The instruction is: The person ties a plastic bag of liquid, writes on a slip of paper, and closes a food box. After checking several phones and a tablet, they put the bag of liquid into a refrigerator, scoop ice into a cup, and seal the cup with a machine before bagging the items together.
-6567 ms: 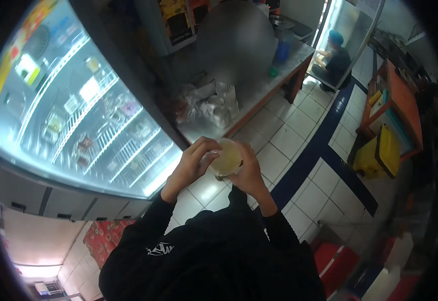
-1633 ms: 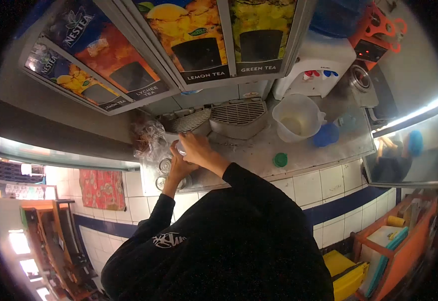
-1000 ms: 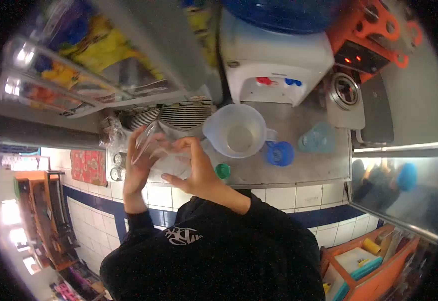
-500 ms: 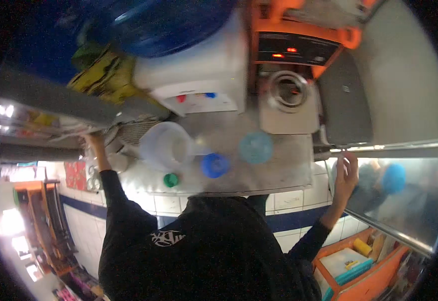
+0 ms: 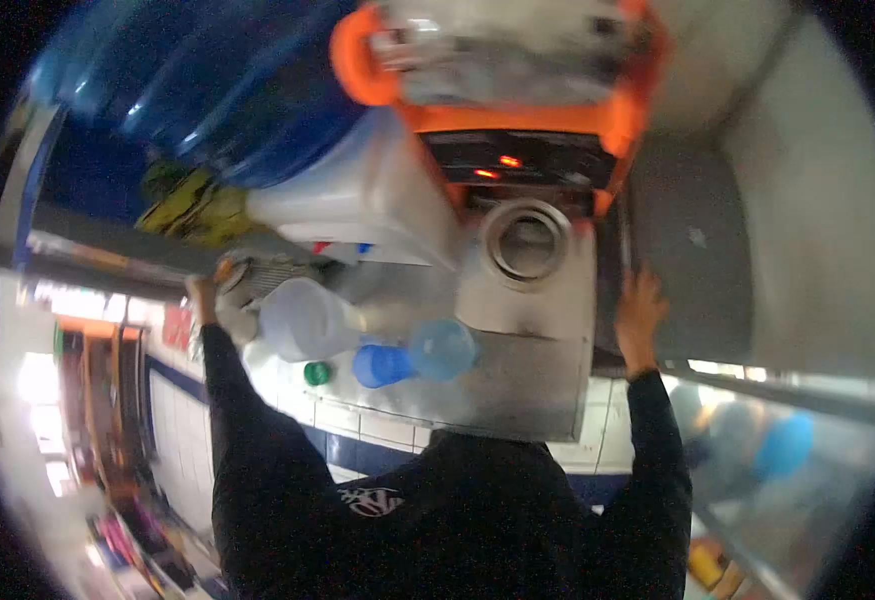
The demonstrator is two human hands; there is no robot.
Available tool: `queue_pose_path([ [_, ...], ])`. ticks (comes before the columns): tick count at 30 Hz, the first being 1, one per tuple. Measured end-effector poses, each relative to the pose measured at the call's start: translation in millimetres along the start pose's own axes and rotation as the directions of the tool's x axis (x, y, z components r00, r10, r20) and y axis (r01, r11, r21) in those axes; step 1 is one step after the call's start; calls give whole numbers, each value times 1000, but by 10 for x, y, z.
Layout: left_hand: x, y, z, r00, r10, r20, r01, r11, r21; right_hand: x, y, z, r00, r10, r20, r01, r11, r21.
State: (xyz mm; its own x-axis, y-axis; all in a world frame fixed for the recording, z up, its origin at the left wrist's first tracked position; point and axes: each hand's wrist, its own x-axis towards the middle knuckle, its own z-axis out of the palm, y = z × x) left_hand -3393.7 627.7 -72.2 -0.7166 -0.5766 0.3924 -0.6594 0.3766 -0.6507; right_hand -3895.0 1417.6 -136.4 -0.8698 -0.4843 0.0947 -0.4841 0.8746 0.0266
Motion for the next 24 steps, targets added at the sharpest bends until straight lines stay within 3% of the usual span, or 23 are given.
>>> queue_pose_path([
  [1,-37,9,216,990,140,8,-137,957,256,-40,79,3,998,-47,-38,45,998,-54],
  [2,-69,121,45,991,126,41,-131,871,473,-30,28,-95,997,15,73,-2,984,-178],
  [4,127,328,-425,890,-105,444,-136,868,478,38,-3,-379,990,55,134,-42,994,-98],
  [5,172,389,-851,868,-297,397,382,912,-153,62,32,-460,996,68,61,-62,993,-99],
  [6,195,386,-992,828,-395,397,559,630,-539,62,97,-487,996,90,-16,-92,991,-99],
  [7,205,378,-1027,779,-488,393,539,202,-817,63,282,-617,993,62,-105,-73,993,-97],
  [9,262,412,-540,790,-551,270,275,-75,-959,38,880,-933,950,-20,-311,-31,987,-158],
  [10,256,373,-680,857,-498,130,192,76,-978,36,1213,-1130,901,-82,-425,-15,975,-221],
  [12,279,328,-682,876,-467,121,167,58,-984,55,1638,-1708,897,127,-423,-303,874,-379],
  [14,285,328,-696,876,-462,139,166,19,-986,61,1989,-2131,846,298,-442,-510,693,-509],
  [17,260,347,-660,852,-496,166,171,-35,-985,-16,2266,-2307,804,430,-411,-578,399,-712],
  [19,275,326,-525,847,-513,137,141,-30,-990,-90,2860,-2001,835,339,-432,-535,323,-781],
  [20,255,336,-412,856,-467,222,158,-173,-972,-143,3100,-1846,852,298,-432,-510,281,-813],
  [23,188,278,-447,864,-490,112,171,77,-982,-260,3320,-1754,886,152,-438,-463,260,-847],
  [24,182,247,-467,857,-487,169,218,47,-975,-289,3385,-1738,887,147,-439,-462,275,-843],
])
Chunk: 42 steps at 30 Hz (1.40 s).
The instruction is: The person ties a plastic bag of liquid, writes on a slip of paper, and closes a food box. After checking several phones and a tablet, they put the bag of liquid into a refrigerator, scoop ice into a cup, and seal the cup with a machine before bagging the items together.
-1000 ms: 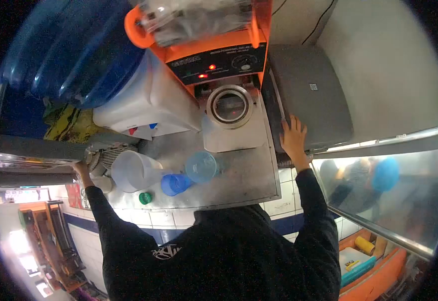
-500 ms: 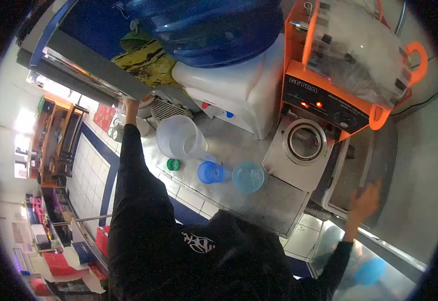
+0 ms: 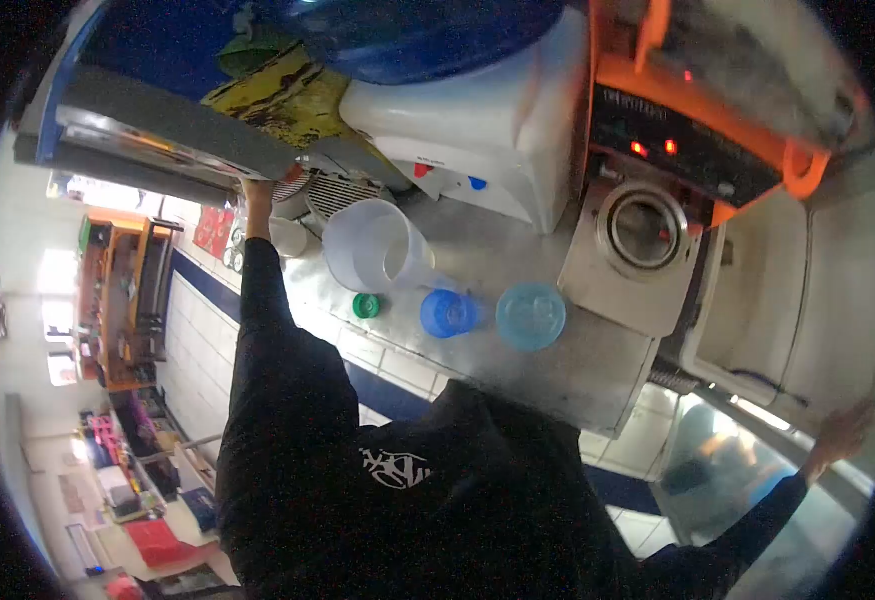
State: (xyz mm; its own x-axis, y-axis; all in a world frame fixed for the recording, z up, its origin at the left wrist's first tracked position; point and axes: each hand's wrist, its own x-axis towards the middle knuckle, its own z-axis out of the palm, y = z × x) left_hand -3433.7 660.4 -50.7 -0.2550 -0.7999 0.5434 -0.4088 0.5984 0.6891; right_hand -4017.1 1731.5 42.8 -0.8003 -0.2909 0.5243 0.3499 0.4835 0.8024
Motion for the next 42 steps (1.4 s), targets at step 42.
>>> queue_pose_path([
  [42,165,-296,-168,993,-113,-31,114,992,47,66,-220,-429,980,138,-142,-67,906,417],
])
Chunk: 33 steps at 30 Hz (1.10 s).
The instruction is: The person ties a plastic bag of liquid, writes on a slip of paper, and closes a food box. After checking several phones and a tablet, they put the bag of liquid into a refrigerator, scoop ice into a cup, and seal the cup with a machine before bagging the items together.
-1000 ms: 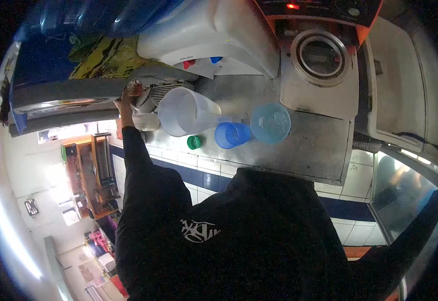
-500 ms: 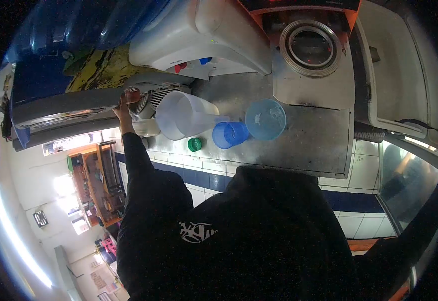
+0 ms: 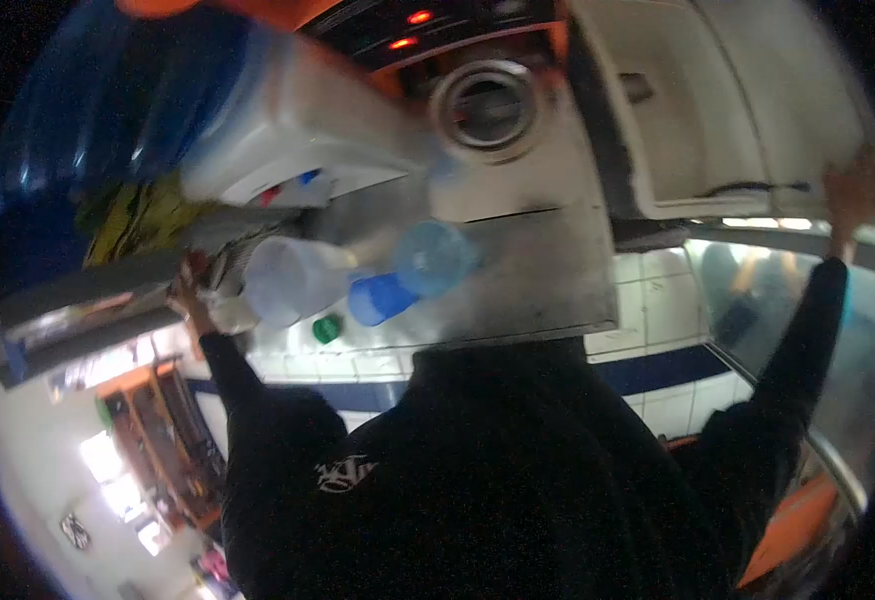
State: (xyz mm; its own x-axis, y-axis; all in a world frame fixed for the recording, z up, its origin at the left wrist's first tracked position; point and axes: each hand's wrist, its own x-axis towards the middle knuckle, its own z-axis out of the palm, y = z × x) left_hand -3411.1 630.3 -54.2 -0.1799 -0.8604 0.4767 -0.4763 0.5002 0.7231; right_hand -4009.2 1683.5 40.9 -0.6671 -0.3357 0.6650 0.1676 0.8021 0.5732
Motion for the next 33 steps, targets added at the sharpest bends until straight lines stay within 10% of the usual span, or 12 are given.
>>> queue_pose_path([
  [3,-401,441,-118,997,-72,30,76,980,-184,207,-423,-733,856,328,399,-130,885,-447],
  [7,-1029,1191,-332,981,-193,-5,179,921,-346,-201,-1162,-47,991,51,-120,33,795,605],
  [11,-1786,1628,-770,938,-258,-233,243,966,-91,-505,-2623,625,729,-451,515,-150,629,763],
  [13,-2311,1735,-1029,951,-278,-138,233,933,-276,-873,-3262,1378,792,-416,447,-295,381,876],
  [14,-2632,1736,-1212,957,-281,-67,235,893,-383,-719,-3412,1417,674,-522,523,-361,385,849],
  [16,-3227,2407,-1160,936,-170,-308,208,973,96,-566,-3831,1753,578,-751,320,18,404,914],
  [17,-3509,2820,-1096,942,-147,-303,219,951,218,-513,-3934,1744,678,-682,275,-122,265,956],
  [19,-4006,3288,-997,913,-138,-383,224,956,190,-296,-4325,1787,480,-851,211,243,360,901],
  [24,-5147,4215,-700,938,-228,-261,277,945,173,-756,-5499,2719,372,-884,-285,824,173,539],
  [28,-5697,4757,-224,946,-309,-103,318,944,86,-899,-5831,2845,352,-934,-66,650,193,735],
  [31,-5904,4983,124,951,-304,57,301,953,43,-513,-5115,2310,144,-988,-49,700,67,711],
  [33,-5904,5211,378,907,-411,91,417,907,-54,-425,-4849,2301,240,-956,-171,627,18,779],
])
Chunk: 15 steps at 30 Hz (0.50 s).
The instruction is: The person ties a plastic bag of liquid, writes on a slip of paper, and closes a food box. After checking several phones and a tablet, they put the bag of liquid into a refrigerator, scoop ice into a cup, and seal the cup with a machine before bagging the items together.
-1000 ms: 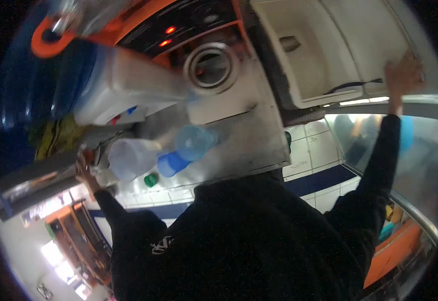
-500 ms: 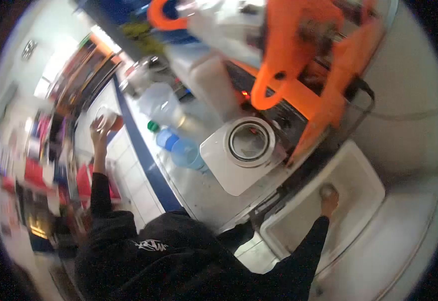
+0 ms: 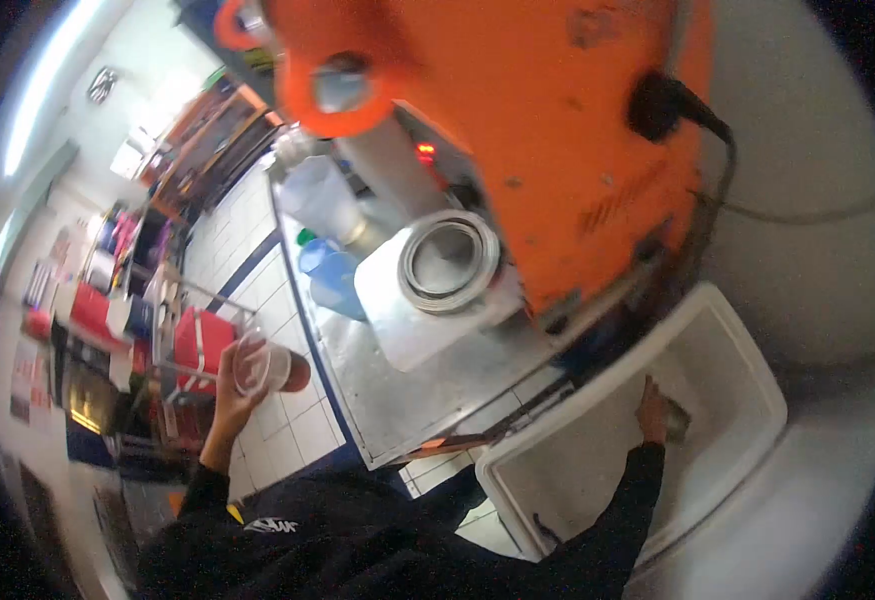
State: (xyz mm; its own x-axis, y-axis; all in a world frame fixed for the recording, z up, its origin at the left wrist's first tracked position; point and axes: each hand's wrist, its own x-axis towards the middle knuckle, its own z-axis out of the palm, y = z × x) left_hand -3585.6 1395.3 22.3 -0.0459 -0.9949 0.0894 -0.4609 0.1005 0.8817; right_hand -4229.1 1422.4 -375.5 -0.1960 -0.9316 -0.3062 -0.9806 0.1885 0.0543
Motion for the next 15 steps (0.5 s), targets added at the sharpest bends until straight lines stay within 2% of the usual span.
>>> queue_pose_path([
  [2,25,8,182,998,8,55,-5,999,-42,-190,242,320,971,-151,-185,114,974,-193],
  [3,39,5,244,996,-30,87,34,998,-51,-176,426,640,941,-168,-293,197,978,70],
  [4,67,56,340,991,-16,130,23,998,-53,-193,506,595,974,-204,-99,216,969,122],
  [5,86,60,393,986,-14,163,20,999,-35,-334,366,-7,979,-189,77,185,981,59],
  [6,113,43,447,982,-10,186,14,1000,-18,-267,511,303,990,-136,36,126,968,217],
  [7,115,30,503,977,2,213,-2,1000,-1,-333,452,-122,970,-82,228,74,996,41],
  [8,114,19,538,974,18,226,-24,1000,20,-420,368,-621,911,-23,411,90,986,-143],
  [9,131,0,580,973,43,226,-53,998,39,-455,434,-742,891,-46,452,178,950,-256],
  [10,130,-21,604,958,71,278,-87,995,48,-504,555,-825,901,-47,431,168,954,-247],
  [12,147,-21,627,921,127,369,-160,985,61,-516,719,-805,943,56,327,-3,987,-159],
  [14,130,57,706,900,102,423,-144,987,69,-490,792,-771,938,296,183,-306,952,28],
  [15,116,97,754,889,86,449,-130,989,67,-501,825,-748,913,390,118,-404,907,124],
])
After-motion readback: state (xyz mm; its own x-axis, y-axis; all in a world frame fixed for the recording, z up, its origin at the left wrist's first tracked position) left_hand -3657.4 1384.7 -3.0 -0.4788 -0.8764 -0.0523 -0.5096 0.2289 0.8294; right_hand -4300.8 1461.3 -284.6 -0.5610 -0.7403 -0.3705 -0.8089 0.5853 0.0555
